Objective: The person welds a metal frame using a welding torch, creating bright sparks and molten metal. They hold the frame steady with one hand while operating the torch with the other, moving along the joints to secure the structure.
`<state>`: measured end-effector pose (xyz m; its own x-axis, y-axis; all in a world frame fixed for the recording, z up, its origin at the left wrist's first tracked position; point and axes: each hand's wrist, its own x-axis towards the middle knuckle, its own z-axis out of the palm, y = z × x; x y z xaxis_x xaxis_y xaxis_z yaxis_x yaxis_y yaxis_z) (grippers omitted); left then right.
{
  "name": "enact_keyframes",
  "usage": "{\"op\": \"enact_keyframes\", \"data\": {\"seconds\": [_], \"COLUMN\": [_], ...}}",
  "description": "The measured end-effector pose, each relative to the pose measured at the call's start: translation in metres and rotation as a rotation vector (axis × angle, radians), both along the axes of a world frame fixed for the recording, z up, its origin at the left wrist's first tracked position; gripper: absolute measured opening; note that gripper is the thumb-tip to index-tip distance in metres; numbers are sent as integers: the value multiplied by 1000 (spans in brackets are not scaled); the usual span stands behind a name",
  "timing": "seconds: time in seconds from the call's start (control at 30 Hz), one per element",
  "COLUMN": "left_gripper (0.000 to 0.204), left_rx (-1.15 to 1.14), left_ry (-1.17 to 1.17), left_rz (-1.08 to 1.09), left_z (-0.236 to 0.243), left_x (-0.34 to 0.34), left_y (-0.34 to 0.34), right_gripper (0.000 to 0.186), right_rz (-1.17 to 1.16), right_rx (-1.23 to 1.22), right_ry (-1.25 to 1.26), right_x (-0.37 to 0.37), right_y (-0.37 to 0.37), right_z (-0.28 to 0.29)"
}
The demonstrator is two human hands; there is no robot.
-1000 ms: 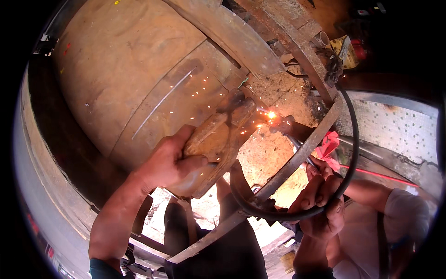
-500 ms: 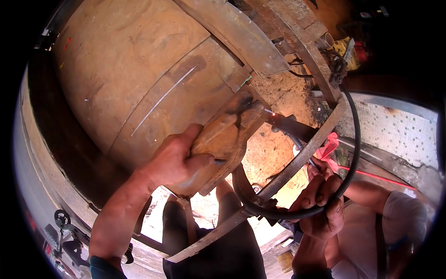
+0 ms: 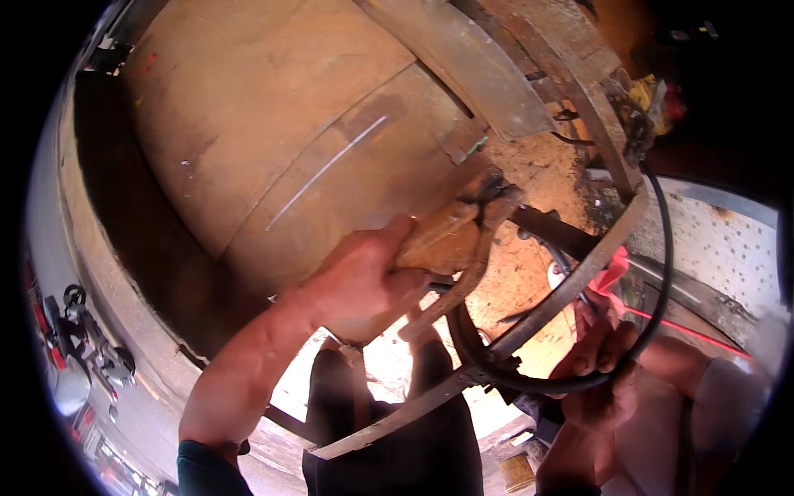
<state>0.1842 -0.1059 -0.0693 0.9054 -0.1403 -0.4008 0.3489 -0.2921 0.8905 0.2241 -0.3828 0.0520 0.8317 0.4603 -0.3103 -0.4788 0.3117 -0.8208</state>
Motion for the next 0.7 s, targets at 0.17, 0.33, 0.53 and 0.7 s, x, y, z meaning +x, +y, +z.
{"op": "enact_keyframes", "data": {"seconds": [0.17, 0.33, 0.53, 0.7], "left_gripper": [44, 44, 43, 45], "left_rx": [60, 90, 99, -53], "left_ry": [11, 38, -11, 11], "left_rz": [-40, -43, -31, 51], "left_z": [5, 2, -1, 4], "left_x": [1, -2, -6, -13], "left_y": [-2, 1, -1, 4], "right_gripper": [31, 25, 25, 28], "right_rz": [-57, 35, -22, 54], "right_rx": [-33, 57, -37, -27], "right_ry": [-66, 56, -47, -123], "right_x": [-5, -3, -6, 1], "right_y": [-3, 1, -7, 9], "right_z": [-2, 2, -6, 1]}}
